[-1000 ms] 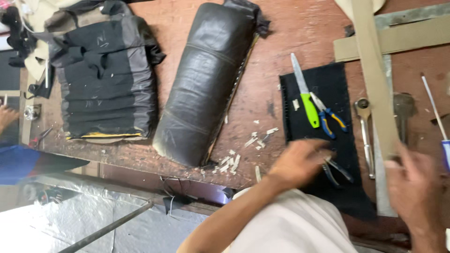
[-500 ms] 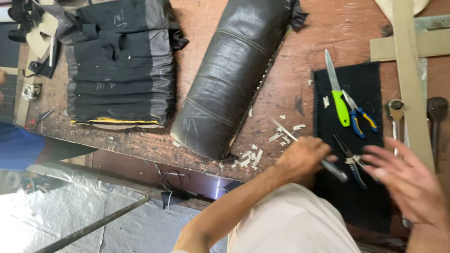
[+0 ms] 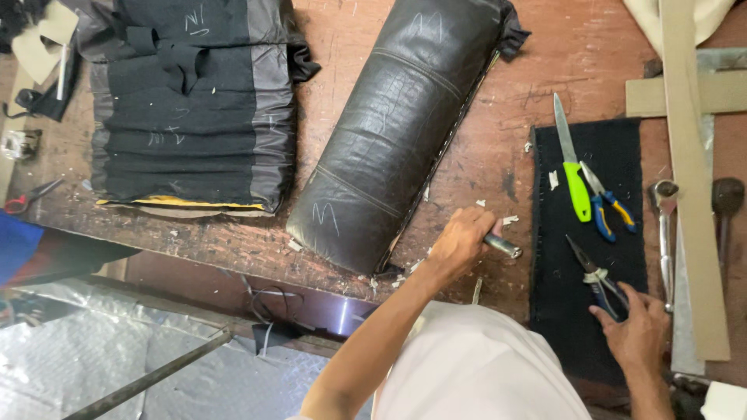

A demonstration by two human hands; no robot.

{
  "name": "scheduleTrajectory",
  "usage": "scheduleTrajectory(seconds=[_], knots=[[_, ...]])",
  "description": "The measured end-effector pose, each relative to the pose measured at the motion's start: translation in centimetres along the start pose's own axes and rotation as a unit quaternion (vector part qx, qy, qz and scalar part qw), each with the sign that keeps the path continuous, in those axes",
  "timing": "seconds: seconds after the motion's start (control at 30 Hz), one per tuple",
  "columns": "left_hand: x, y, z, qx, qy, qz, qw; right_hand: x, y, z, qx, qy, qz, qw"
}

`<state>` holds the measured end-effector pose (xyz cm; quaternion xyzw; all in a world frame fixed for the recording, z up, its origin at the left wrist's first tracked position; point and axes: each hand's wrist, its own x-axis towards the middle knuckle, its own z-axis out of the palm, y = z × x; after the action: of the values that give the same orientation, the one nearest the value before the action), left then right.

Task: The person uses a utility knife and a metal tool to cut and separate layers of a black upholstered cushion on a workbench. They slice along the edges, peel back the outer fabric, and continue cutting along the seam to remove the covering.

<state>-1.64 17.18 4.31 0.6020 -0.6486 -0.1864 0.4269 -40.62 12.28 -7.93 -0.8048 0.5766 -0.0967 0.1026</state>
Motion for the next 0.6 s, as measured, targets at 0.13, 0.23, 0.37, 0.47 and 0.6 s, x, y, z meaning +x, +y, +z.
scheduleTrajectory(seconds=[0.13,0.23,0.37,0.47,0.6], knots=[[0.3,-0.5,0.4,0.020,0.063,-0.014,0.998,1.3,0.3,-0.4,-0.024,-0.042,-0.007,0.999],[0.3,-0.7,0.6,0.025,0.058,-0.035,0.997,2.2,0.2,-0.8,-0.025,-0.139,0.040,0.989],[0.2,-1.1,0.6,0.008,0.077,-0.038,0.996,3.0,-0.1,-1.6,0.063,-0.201,0.138,0.968],[0.2,-1.1,0.7,0.002,0.079,-0.044,0.996,3.1,-0.7,-2.5,0.096,-0.182,0.146,0.968],[0.3,-1.2,0.8,-0.011,0.087,-0.043,0.995,3.0,-2.9,-4.6,0.146,-0.132,0.141,0.970]])
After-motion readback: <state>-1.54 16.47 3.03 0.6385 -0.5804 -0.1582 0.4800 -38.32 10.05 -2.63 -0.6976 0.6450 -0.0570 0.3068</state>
